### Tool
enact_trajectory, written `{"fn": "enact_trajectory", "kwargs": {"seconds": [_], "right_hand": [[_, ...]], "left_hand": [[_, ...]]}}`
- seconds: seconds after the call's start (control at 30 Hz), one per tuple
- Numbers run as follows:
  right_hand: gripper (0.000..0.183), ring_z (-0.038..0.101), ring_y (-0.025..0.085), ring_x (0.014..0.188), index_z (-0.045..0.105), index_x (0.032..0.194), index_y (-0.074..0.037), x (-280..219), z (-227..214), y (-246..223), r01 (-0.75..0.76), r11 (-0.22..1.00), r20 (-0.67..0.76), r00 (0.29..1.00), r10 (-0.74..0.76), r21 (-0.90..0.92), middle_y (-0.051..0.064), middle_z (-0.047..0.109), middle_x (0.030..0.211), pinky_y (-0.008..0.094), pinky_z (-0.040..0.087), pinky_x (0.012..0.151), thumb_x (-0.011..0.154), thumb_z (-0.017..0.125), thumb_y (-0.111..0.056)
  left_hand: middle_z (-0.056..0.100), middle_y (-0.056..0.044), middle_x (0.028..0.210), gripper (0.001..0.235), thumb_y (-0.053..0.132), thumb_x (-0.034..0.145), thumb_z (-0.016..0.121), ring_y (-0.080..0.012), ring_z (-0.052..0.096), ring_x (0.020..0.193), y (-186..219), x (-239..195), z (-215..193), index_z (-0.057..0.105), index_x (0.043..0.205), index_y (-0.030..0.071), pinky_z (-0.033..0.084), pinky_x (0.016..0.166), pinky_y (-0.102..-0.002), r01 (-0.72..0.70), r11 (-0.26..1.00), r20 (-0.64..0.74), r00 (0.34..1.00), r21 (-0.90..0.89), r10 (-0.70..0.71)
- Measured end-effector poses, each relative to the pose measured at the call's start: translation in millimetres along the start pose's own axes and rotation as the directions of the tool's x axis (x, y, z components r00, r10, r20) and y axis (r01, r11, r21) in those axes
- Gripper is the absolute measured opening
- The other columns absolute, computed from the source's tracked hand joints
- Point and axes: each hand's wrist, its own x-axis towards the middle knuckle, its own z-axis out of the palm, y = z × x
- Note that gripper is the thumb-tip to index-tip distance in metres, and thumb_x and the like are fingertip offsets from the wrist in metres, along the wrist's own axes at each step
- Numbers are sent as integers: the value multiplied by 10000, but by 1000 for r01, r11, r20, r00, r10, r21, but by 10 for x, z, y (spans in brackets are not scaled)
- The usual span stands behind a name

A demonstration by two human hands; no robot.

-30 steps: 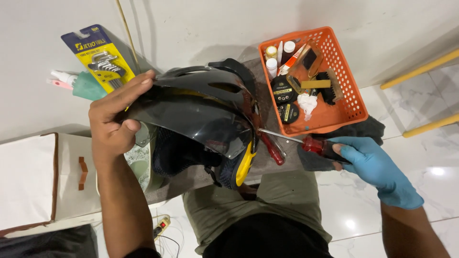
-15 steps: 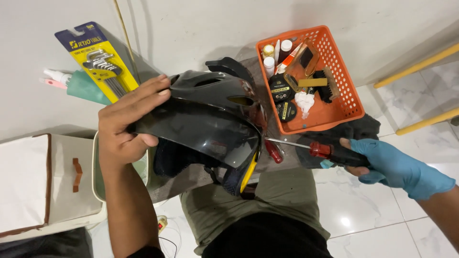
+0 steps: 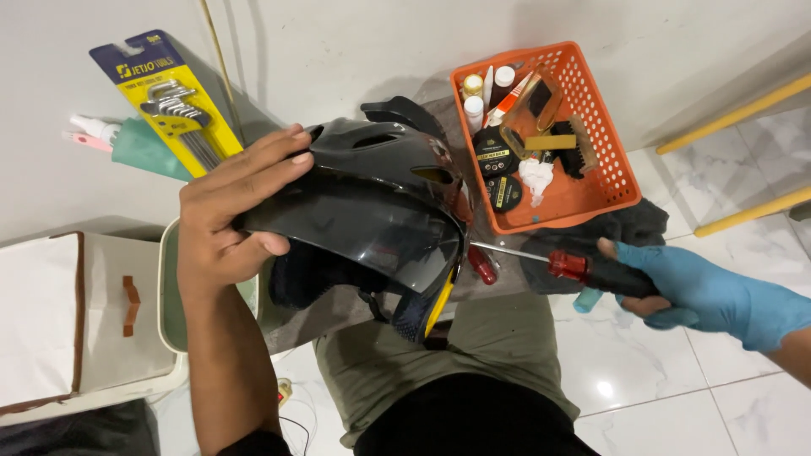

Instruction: The person uses a screwdriver to tighten screws on the visor mechanism of a yellow and black motorcycle helmet. They repeatedly rotate the helmet to access different screw locations and test the visor movement.

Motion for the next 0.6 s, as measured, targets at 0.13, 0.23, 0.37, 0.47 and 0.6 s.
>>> {"fn": "enact_trajectory", "kwargs": {"seconds": [0.13, 0.23, 0.37, 0.47, 0.6], "right_hand": [[776, 120, 177, 313, 621, 841, 192, 152, -64, 40, 84, 996, -94, 992, -87, -35, 150, 237, 428, 286, 59, 277, 1069, 491, -539], [757, 140, 158, 347, 610, 801, 146, -24, 93, -48, 111, 992, -154, 981, -118, -55, 120, 246, 431, 303, 75, 332, 1073, 504, -552], [461, 398, 186, 657, 766, 918, -40, -433, 383, -197, 137, 832, -369, 849, -379, -538, 125, 741, 803, 306, 299, 606, 1087, 518, -390], [292, 618, 215, 811, 746, 1027, -206, -171, 145, -8, 217, 470, -219, 671, -709, -856, 7, 700, 892, 353, 479, 757, 979, 578, -440], [611, 633, 388, 718, 593, 1342, -168, 448, -420, 115, 250, -358, 398, 129, -908, -900, 92, 693, 878, 492, 490, 664, 786, 801, -309]], "left_hand": [[596, -263, 1423, 678, 514, 1011, 470, -457, 591, 1399, 39, 7, -5, 601, 1342, -63, 479, 1271, -578, 5, 1000, -6, 1000, 28, -5], [596, -265, 1419, 681, 514, 1018, 458, -452, 592, 1394, 32, 5, -9, 597, 1345, -66, 476, 1271, -586, 11, 999, -7, 1000, 31, -10], [589, -271, 1438, 656, 497, 1046, 446, -432, 589, 1401, 20, 30, -28, 579, 1379, -51, 458, 1277, -559, 29, 999, -2, 1000, 30, -29], [582, -290, 1453, 637, 474, 1061, 446, -424, 576, 1417, -57, 29, -48, 567, 1403, -50, 451, 1260, -503, 64, 997, 0, 998, 33, -64], [597, -287, 1433, 640, 472, 1071, 443, -402, 583, 1399, -177, 14, -78, 585, 1383, -69, 477, 1220, -469, 98, 995, -40, 994, 30, -97]]}}
